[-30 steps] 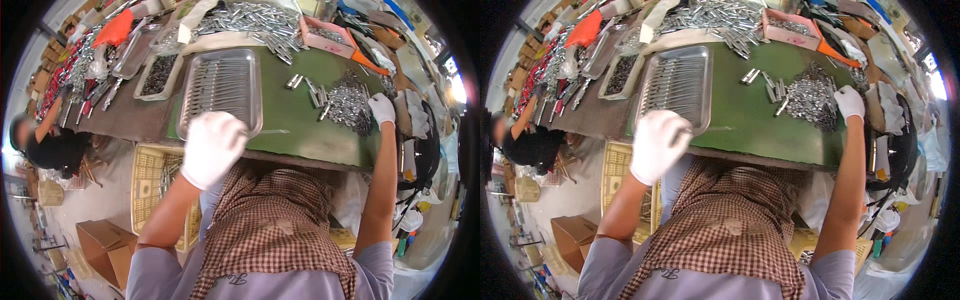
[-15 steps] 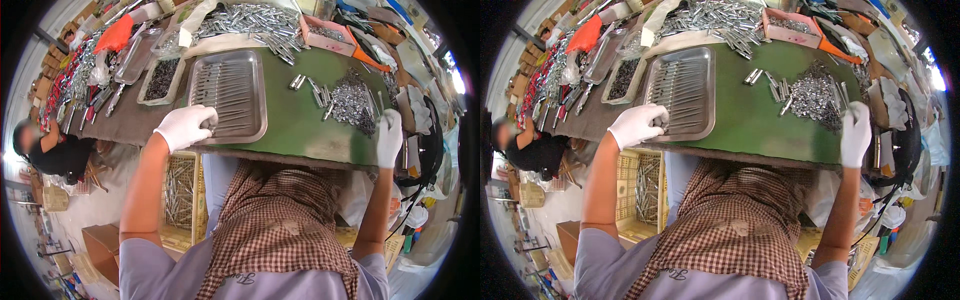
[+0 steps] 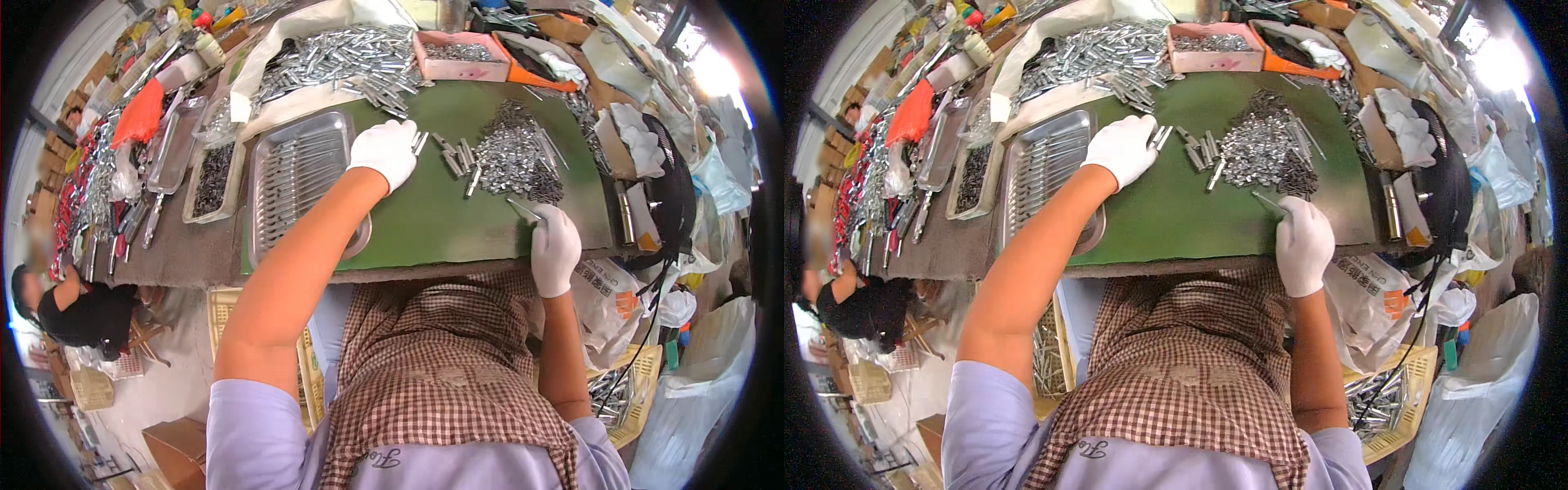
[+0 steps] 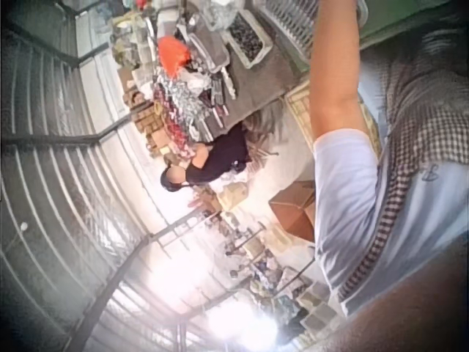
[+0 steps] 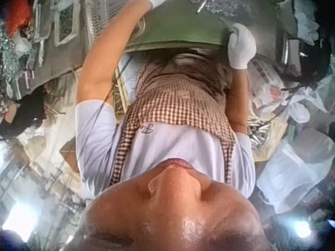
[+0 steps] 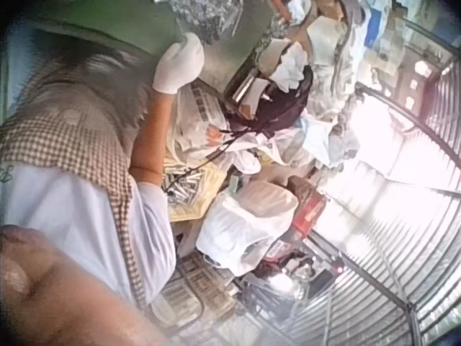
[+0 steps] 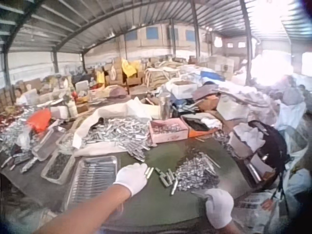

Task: The recorder uses their hands to insert a small pin into a cylindrical metal component repeatedly.

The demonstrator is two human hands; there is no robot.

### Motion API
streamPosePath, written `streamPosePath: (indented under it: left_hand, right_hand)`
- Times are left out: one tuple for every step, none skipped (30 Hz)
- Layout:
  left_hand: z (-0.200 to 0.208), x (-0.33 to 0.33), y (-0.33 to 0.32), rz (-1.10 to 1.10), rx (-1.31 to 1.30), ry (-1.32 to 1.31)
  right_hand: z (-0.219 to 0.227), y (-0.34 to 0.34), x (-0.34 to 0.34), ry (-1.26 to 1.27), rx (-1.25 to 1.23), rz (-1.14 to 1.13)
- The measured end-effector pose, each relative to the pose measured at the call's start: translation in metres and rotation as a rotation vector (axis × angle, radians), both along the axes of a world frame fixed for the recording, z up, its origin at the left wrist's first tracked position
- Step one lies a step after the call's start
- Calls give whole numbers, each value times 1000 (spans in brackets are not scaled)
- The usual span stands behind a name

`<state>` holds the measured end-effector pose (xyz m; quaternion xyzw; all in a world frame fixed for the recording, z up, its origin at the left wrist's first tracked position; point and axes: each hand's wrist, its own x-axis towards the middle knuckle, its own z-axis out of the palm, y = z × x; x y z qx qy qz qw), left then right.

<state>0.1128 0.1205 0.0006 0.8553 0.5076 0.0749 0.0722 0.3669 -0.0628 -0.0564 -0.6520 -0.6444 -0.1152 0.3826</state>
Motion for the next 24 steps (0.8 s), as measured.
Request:
streamPosePath:
  left_hand:
    - [-2,3,5,9,-7,18]
    - [-5,4,9,20,-15,37]
    - [-1,6,7,13,-2,69]
    - [0,5,4,5,-4,67]
    - [0,2,-2,-33,113,66]
    - [0,1,-10,-73,233,67]
    - [5,2,-24,-166,323,56]
    - [9,7,-39,-259,363,84]
    - [12,9,-57,-348,377,91]
    - [18,17,-78,-389,331,153]
    - [15,21,-94,-438,263,108]
    - [12,25,-106,-489,193,59]
    - [3,27,-112,-479,146,-4]
    - [-8,29,-117,-468,100,-67]
    - [-15,26,-121,-389,79,-257]
    - [-20,22,-125,-399,76,-262]
    - [-24,19,-129,-306,118,-350]
    - [-27,18,-133,-207,159,-438]
    - [-29,18,-136,-188,149,-478]
    - [-31,19,-139,-191,146,-483]
    - [-32,20,-142,-193,123,-478]
    - [-34,21,-145,-194,99,-473]
    - [-34,23,-147,-207,111,-459]
    - [-35,23,-148,-209,107,-463]
  right_hand:
    - [-2,0,0,4,5,3]
    - [-2,0,0,7,10,8]
    - [-2,-1,0,2,-4,-10]
    - [-3,-1,0,0,-6,-18]
    - [-4,-1,1,2,11,-10]
    - [-5,-1,1,9,30,-3]
    - [-5,-2,2,47,38,2]
    - [-3,-3,4,47,33,-14]
    - [1,-5,4,127,-3,53]
    - [5,-6,5,208,-39,120]
    - [11,-6,5,207,-42,119]
    - [17,-7,7,186,-85,204]
    - [21,-9,9,166,-127,290]
    - [24,-12,9,162,-132,286]
    - [28,-15,8,123,-182,300]
    - [30,-17,7,87,-231,313]
    - [31,-19,5,69,-248,299]
    - [32,-20,4,66,-251,293]
    - [31,-20,3,28,-250,283]
    - [30,-19,2,-10,-248,275]
    - [28,-18,2,-51,-234,289]
    - [28,-17,1,-55,-236,286]
    - [28,-17,-1,-56,-247,278]
    - [28,-17,-2,-57,-258,269]
